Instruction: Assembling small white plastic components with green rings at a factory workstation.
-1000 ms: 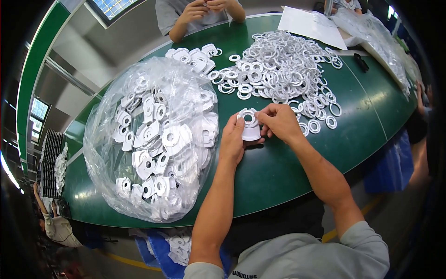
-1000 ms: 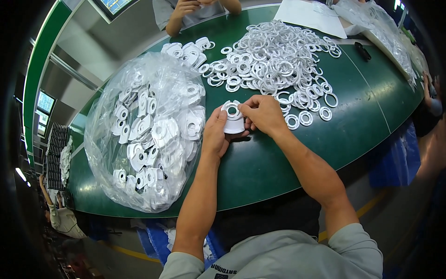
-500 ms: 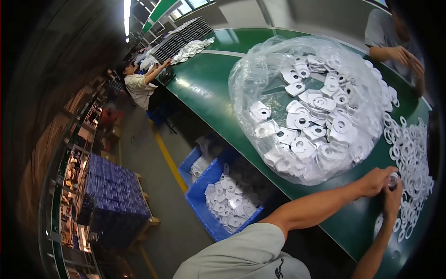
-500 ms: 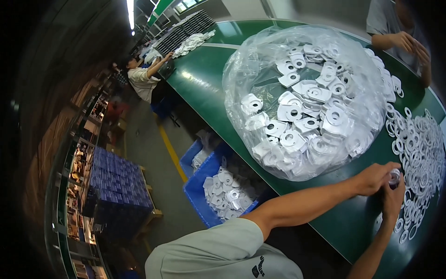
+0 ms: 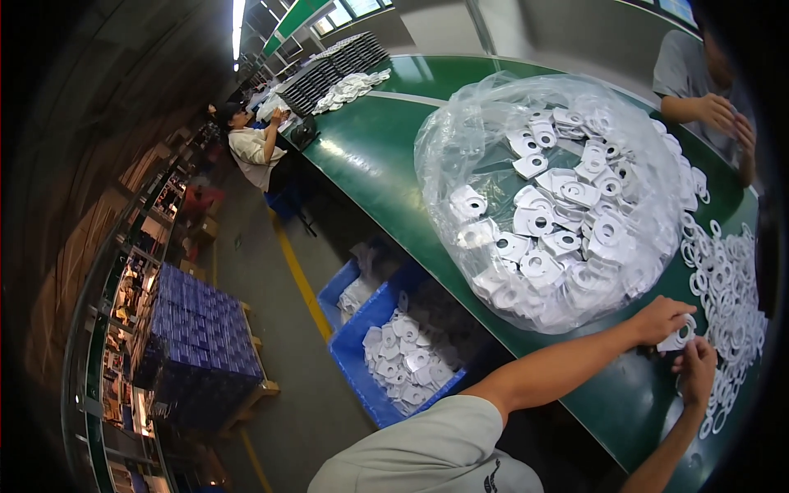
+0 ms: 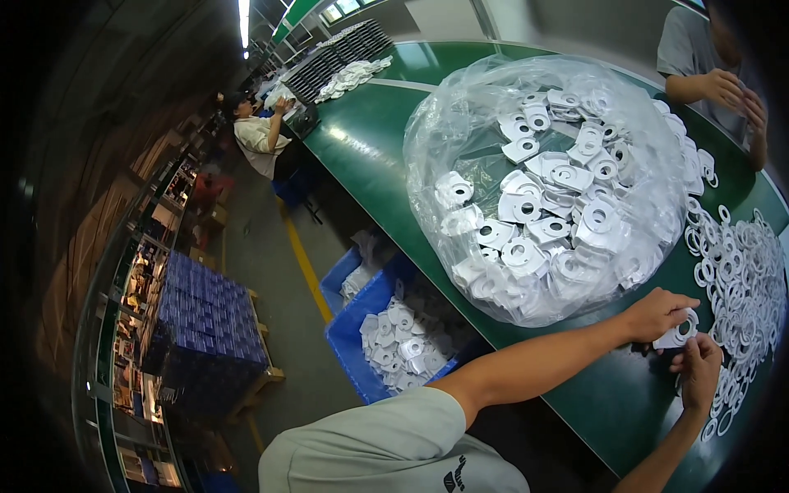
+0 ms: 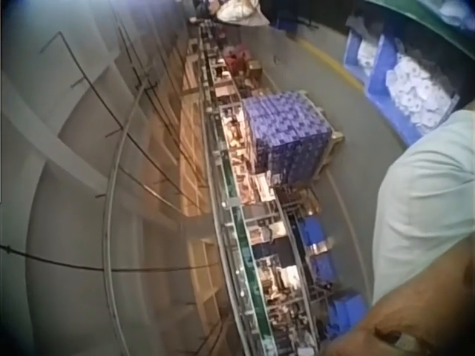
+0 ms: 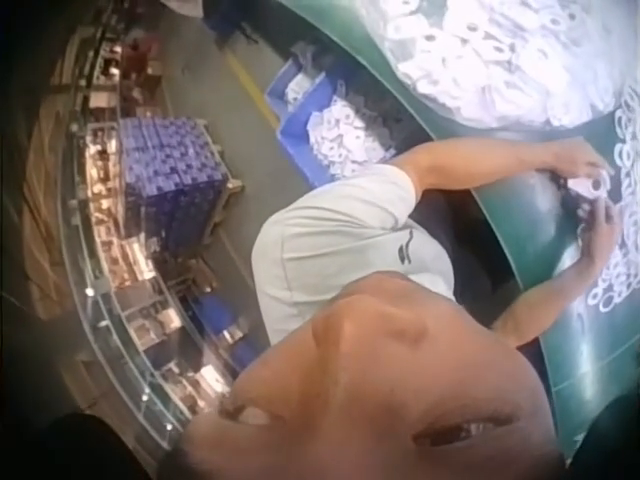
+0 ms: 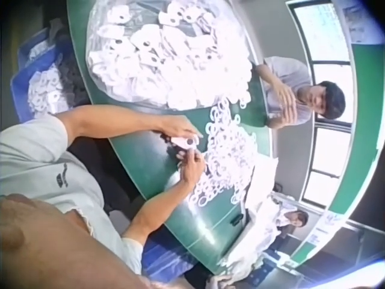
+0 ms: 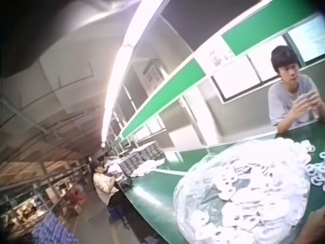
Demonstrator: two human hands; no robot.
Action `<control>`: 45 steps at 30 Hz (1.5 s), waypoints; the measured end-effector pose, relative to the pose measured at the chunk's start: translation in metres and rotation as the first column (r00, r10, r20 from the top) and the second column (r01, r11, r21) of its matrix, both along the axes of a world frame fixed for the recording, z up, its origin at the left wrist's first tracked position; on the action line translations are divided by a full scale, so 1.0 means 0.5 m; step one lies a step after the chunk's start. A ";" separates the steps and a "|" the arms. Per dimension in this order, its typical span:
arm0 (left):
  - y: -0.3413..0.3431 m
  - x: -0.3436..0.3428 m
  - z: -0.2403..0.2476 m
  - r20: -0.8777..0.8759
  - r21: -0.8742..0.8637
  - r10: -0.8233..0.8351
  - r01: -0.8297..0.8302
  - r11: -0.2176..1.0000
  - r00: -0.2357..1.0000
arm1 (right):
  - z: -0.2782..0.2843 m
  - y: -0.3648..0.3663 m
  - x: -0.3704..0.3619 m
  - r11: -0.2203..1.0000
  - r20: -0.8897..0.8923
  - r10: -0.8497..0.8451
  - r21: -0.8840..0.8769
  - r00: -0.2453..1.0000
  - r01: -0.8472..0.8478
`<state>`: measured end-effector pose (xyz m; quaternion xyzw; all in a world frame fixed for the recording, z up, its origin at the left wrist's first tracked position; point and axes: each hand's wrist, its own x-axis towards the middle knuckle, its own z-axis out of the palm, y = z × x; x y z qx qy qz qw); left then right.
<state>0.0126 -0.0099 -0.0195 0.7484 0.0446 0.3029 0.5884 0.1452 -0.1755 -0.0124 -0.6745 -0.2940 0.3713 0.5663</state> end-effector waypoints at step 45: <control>0.000 -0.574 0.213 -0.618 0.281 0.240 -0.075 0.957 0.749 | 0.084 0.019 -0.056 0.957 0.359 -0.277 0.186 0.891 0.223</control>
